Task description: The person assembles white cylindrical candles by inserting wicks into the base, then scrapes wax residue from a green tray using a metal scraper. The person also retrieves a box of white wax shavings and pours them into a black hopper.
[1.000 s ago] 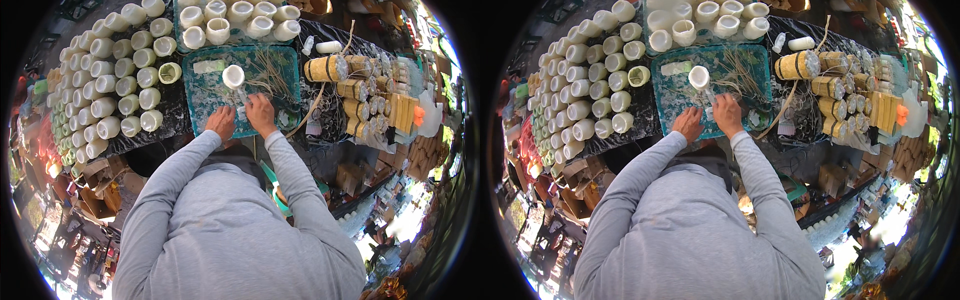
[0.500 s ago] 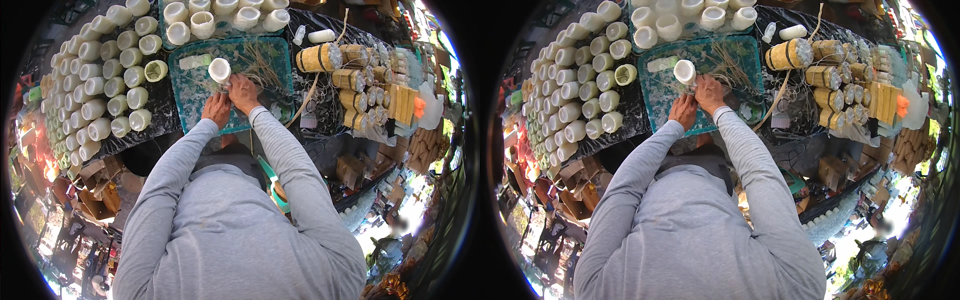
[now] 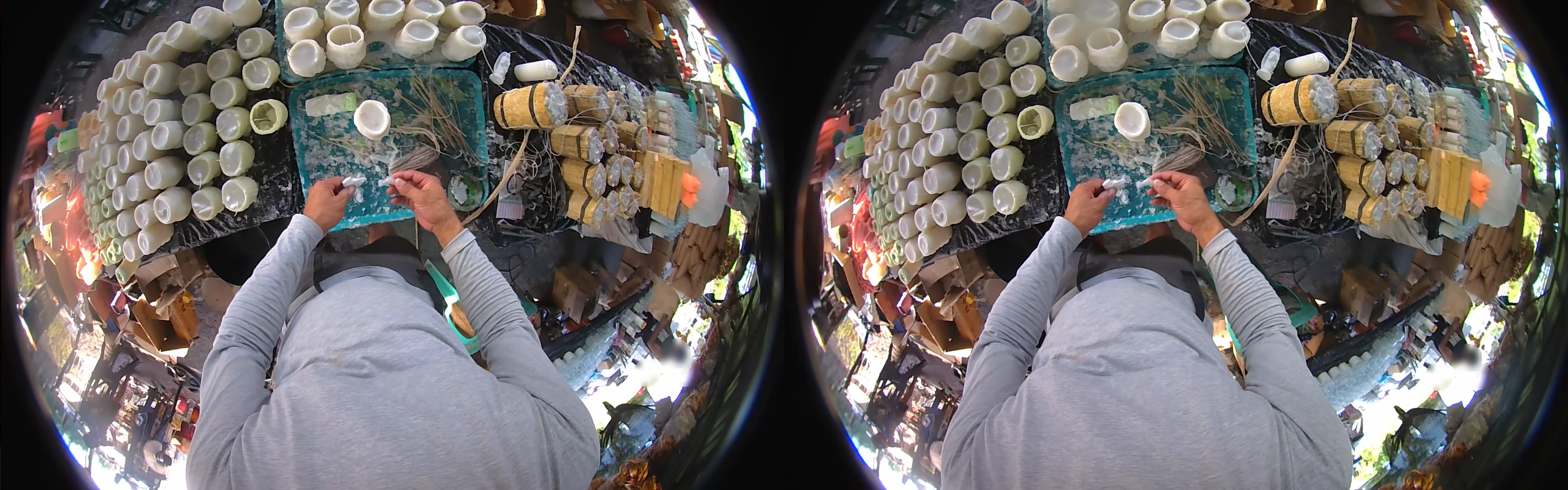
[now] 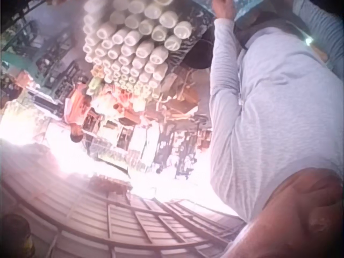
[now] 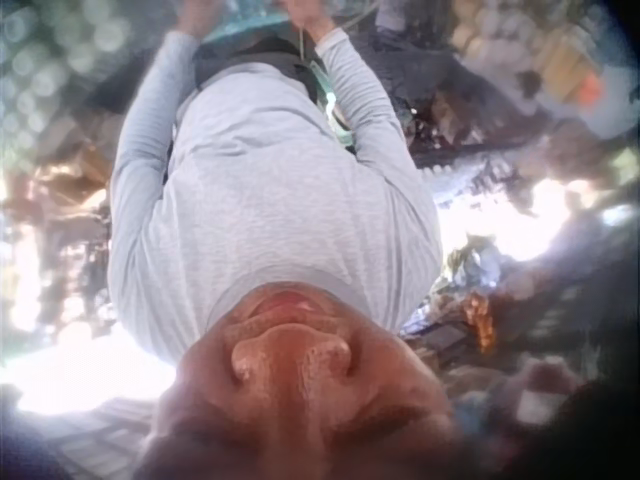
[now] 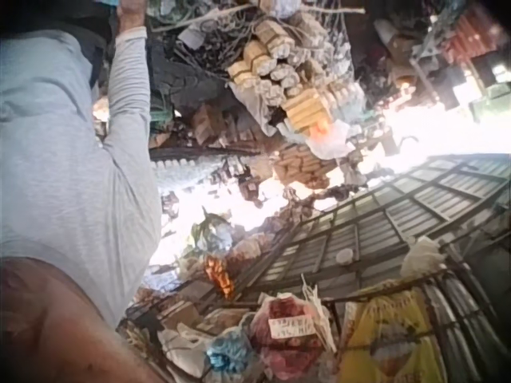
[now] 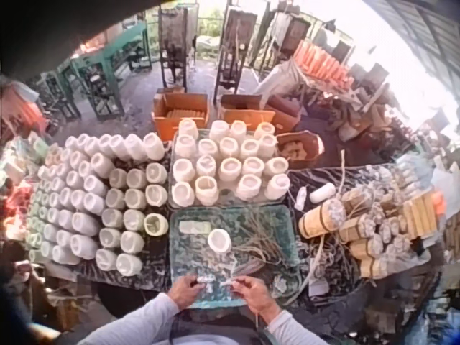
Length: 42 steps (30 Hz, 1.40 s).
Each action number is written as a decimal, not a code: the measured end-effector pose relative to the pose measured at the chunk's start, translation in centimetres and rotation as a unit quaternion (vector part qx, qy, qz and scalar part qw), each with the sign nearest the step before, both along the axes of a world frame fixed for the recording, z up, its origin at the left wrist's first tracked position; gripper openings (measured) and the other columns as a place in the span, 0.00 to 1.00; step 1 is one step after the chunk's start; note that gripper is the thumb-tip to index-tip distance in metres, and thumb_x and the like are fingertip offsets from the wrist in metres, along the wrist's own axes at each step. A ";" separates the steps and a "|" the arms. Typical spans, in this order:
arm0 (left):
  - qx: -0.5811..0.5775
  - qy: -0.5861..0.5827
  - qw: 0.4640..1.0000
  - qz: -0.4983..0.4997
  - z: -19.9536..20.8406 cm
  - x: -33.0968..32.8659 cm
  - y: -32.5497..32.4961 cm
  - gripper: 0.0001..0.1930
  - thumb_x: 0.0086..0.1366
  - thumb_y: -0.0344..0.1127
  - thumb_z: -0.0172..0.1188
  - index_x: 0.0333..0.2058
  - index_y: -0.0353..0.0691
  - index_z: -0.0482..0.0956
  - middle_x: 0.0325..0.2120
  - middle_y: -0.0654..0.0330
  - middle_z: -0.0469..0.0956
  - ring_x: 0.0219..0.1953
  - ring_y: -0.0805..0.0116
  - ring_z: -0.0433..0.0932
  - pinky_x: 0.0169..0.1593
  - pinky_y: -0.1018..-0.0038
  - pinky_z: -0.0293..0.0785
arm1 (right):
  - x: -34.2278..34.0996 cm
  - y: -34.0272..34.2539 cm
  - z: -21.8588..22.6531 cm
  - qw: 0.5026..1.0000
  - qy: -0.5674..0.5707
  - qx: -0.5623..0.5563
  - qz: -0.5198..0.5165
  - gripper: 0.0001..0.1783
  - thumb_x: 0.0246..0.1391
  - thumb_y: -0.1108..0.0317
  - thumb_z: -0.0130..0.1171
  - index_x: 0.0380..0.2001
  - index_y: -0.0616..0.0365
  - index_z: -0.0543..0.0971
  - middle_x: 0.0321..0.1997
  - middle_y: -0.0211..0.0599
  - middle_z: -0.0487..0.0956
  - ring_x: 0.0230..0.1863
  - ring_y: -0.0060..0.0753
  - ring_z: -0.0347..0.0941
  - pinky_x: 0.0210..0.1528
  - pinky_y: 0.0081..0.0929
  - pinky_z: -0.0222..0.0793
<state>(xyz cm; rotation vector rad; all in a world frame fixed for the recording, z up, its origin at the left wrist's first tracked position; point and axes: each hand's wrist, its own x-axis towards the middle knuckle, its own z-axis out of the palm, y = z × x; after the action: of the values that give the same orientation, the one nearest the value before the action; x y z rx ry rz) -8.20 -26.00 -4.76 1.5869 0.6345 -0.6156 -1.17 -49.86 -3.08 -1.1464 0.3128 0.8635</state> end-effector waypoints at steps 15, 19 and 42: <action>0.222 -0.156 0.948 -0.167 4.7 1.1 8.5 0.16 0.60 0.30 0.65 0.47 0.35 0.80 0.34 0.50 0.82 0.40 0.48 0.81 0.47 0.59 0.77 | 1.6 12.0 0.6 0.986 -0.100 0.004 0.133 0.14 0.62 0.72 0.68 0.49 0.66 0.83 0.38 0.32 0.85 0.34 0.20 0.79 0.38 0.22 0.78; 0.505 -0.231 0.827 -0.087 4.6 4.2 14.6 0.16 0.59 0.32 0.67 0.46 0.40 0.79 0.40 0.51 0.78 0.48 0.48 0.78 0.50 0.56 0.76 | 4.3 17.1 -0.1 0.987 -0.136 -0.050 0.071 0.13 0.62 0.72 0.67 0.48 0.67 0.82 0.36 0.32 0.84 0.33 0.20 0.78 0.38 0.22 0.78; 0.429 -0.407 0.802 -0.079 4.3 4.9 13.8 0.13 0.60 0.29 0.68 0.44 0.37 0.82 0.38 0.53 0.81 0.43 0.49 0.80 0.46 0.58 0.78 | 1.4 10.1 2.4 0.772 -0.476 -0.376 0.191 0.08 0.55 0.74 0.63 0.39 0.60 0.86 0.38 0.50 0.84 0.41 0.58 0.81 0.49 0.45 0.77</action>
<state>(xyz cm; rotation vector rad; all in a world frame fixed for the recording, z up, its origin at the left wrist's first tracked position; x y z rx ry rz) -3.29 -12.21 -0.41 2.5290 0.0822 0.3607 0.20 -39.78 -0.71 -2.3028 -0.4998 0.3682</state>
